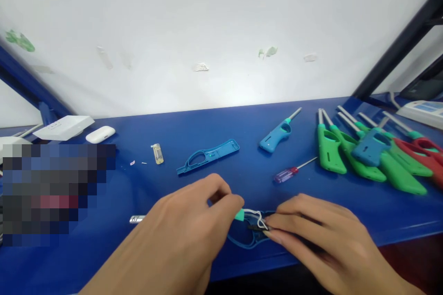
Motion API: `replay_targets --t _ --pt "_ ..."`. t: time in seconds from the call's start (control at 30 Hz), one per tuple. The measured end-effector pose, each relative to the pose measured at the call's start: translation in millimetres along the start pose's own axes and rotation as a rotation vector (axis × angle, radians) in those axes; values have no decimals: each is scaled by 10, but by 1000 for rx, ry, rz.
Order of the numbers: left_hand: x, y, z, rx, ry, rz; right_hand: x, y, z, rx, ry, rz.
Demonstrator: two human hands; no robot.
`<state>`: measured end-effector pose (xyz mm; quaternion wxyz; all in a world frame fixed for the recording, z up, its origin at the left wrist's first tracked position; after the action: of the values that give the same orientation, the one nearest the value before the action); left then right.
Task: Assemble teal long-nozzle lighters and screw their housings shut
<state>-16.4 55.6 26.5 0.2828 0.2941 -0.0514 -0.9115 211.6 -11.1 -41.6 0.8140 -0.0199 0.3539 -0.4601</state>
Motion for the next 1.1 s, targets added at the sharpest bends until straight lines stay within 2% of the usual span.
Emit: replay_targets --t 0.1,0.17,0.27,0.37,0.63,0.8,1.1 --pt "3 -3 -19 -23 -77 -116 0 3 -6 -14 -3 -11" --pt "36 -5 -31 -9 -16 -128 1 2 -7 -24 -4 -20" --pt "125 -1 -78 31 52 -119 -3 -4 -3 -32 -9 -30" --pt "212 10 -145 133 24 -106 -16 -13 8 -30 -1 -28" --pt "285 -34 -293 414 47 11 4 -7 -11 -36 1 -26" --pt "320 -86 -367 461 -2 96 4 -6 -11 -32 4 -37" --pt "247 -124 -300 467 -11 58 6 -10 -4 -49 -5 -46"
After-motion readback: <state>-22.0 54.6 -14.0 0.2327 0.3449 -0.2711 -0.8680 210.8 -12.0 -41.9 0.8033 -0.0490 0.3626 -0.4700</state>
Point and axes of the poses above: each hand's wrist, its own x-axis away from the middle knuckle, its own z-axis out of the back of the hand, y = z × x, the point moved 2 cm from there along -x, towards the middle knuckle, and after that the axes turned 1 degree about -z, right-handed, at the moved point
